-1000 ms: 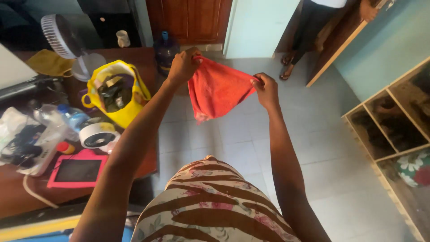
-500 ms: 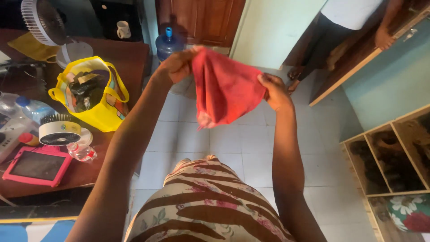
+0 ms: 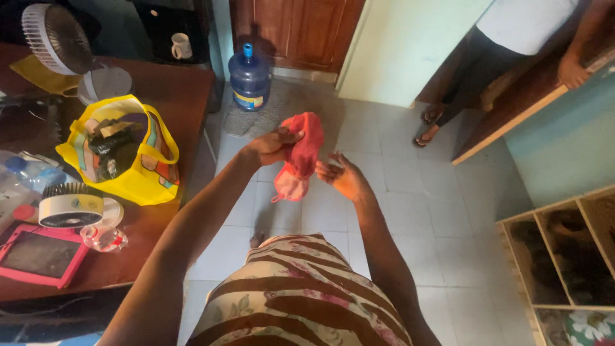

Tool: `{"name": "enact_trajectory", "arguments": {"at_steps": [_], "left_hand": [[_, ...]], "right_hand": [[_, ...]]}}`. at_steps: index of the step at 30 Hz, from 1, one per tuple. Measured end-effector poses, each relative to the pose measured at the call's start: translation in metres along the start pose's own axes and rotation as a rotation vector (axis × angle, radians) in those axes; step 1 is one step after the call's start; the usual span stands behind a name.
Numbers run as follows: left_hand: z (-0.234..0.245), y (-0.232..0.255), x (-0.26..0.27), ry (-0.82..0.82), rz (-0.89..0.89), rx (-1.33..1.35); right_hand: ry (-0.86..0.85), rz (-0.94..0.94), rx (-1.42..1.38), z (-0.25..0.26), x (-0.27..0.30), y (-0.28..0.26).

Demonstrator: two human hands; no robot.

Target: Cleaning a bedsheet with a wet cloth and moving a pillow.

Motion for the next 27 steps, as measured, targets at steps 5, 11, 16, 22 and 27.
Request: {"name": "enact_trajectory", "arguments": {"at_steps": [5,11,16,22,27], "left_hand": [[0.013,0.044,-0.019,-0.097,-0.042,0.063],[0.114,0.078,-0.064,0.058,-0.026,-0.126],[0.214,0.128,-0.092,0.317,0.062,-0.337],[0.281,0.206,-0.1,0.631,0.113,-0.55],[0.394,0.228,-0.119,0.953,-0.24,-0.548]], "right_hand": [[-0.159,0.09,-0.132,-0.065,-0.041,-0.016],[-0.035,0.349,0.279,-0.072,-0.127,-0.073],[0.133,0.249,0.668,-0.095,-0.182,-0.109],[0.053,0.396,0.708,-0.099,-0.269,-0.114],[0.311,0.508,0.641,-0.104,-0.324,-0.113]]}}
Point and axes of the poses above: each hand's wrist, its own x-axis away from the middle knuckle, its own z-axis out of the back of the hand, y = z × x, the point moved 4 cm from there along -x, towards the middle knuckle, and after that the axes turned 8 degrees about z, right-handed, at the moved point
